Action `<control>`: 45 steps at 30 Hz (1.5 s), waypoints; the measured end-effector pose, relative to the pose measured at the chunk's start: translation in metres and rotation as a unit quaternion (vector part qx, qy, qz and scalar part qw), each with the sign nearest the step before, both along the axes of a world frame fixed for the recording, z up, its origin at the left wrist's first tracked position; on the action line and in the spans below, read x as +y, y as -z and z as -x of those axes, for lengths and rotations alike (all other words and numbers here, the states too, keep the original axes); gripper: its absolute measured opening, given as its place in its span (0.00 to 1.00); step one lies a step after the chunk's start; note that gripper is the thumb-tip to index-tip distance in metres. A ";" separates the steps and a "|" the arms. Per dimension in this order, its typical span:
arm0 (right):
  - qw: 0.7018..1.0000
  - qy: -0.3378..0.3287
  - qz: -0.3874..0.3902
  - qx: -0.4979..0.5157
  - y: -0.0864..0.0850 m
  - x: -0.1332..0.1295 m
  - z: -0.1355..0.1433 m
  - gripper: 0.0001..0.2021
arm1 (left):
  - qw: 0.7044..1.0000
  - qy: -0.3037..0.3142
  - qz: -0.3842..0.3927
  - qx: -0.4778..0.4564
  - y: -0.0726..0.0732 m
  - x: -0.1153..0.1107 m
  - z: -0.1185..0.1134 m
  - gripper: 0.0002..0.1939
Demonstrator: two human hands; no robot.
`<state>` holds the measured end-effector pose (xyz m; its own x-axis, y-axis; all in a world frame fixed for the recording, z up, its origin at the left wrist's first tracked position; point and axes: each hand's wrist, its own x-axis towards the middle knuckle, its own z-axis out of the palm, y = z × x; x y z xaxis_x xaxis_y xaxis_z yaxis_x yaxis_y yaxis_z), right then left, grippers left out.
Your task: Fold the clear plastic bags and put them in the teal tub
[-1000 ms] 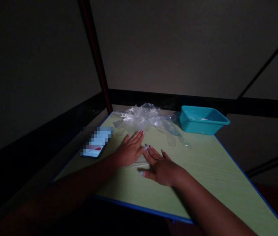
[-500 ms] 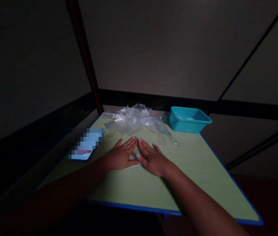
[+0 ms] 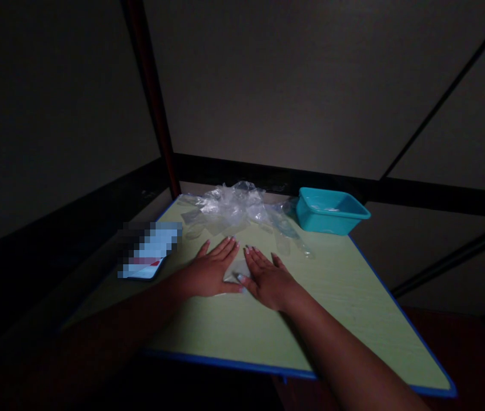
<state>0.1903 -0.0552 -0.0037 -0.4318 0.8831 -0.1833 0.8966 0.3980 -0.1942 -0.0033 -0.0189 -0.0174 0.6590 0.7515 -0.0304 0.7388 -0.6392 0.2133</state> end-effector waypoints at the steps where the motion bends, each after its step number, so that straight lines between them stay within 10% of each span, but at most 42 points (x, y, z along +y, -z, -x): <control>1: 1.000 0.007 -0.005 -0.004 0.000 0.000 0.001 0.35 | 1.000 0.001 0.000 0.001 -0.001 0.000 0.000 0.52; 14: 0.998 0.054 -0.005 -0.043 0.001 0.002 0.000 0.33 | 0.965 0.057 -0.129 -0.222 -0.023 0.006 -0.003 0.24; 21: 0.993 0.058 -0.028 0.094 0.005 0.009 -0.007 0.32 | 0.961 0.094 -0.056 -0.255 -0.023 0.004 -0.004 0.09; 25: 0.864 0.150 -0.069 0.476 0.000 0.021 -0.012 0.27 | 0.908 0.033 0.090 -0.407 -0.018 0.008 -0.009 0.07; 28: 0.694 0.211 0.036 0.687 -0.008 0.026 -0.012 0.19 | 0.802 -0.046 0.264 -0.534 -0.019 0.013 -0.009 0.12; 31: 0.588 0.216 0.156 0.763 -0.012 0.026 -0.009 0.12 | 0.702 -0.059 0.393 -0.590 -0.023 0.015 -0.007 0.18; 39: 0.579 0.202 0.264 0.745 -0.007 0.025 -0.008 0.13 | 0.663 -0.015 0.516 -0.542 -0.025 0.007 -0.009 0.25; 45: 0.493 0.129 0.282 0.813 -0.022 0.015 -0.018 0.21 | 0.556 0.028 0.604 -0.571 -0.034 0.012 0.003 0.31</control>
<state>0.2080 -0.0401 0.0186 -0.2999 0.9535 -0.0290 -0.6196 -0.2178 -0.7541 -0.0061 -0.0064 0.0165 0.7884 0.6145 -0.0281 -0.3326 0.4642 0.8209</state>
